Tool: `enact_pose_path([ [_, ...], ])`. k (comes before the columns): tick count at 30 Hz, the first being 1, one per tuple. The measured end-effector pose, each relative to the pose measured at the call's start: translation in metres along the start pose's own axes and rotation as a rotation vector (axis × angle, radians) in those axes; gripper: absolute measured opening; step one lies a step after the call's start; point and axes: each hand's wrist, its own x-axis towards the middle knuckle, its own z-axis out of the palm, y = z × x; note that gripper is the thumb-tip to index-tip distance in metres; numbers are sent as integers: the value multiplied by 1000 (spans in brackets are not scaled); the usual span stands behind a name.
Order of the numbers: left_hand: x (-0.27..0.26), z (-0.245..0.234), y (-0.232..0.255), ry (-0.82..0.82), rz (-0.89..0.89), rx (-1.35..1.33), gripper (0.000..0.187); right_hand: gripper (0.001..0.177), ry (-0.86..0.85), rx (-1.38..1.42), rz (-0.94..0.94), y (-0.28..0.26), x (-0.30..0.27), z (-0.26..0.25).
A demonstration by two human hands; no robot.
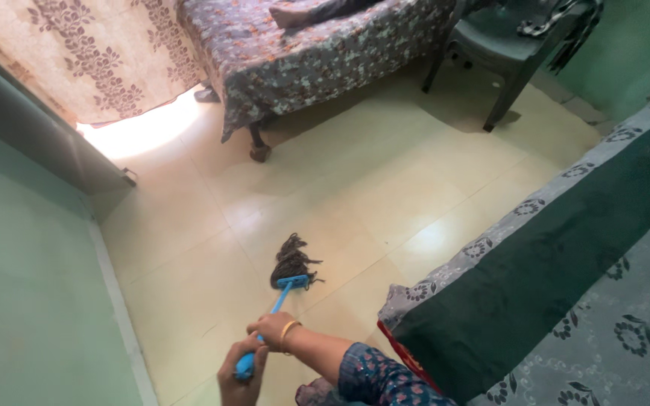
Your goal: The person rinses and wrings a mop head in a bucket of water under a tap and then uses the mop to clean the tiled floor of a bedroom.
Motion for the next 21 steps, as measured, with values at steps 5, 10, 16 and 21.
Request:
enact_pose_path([
  [5,11,79,15,-66,62,-132,15,25,55,-55,42,78,-34,-32],
  [10,34,174,46,-242,92,-80,32,24,44,-149,296,163,-92,-90],
  [16,56,282,88,-493,134,-127,36,21,78,-120,491,248,-170,-150],
  [21,76,343,123,-578,62,-226,35,24,7,-93,659,283,-222,-206],
])
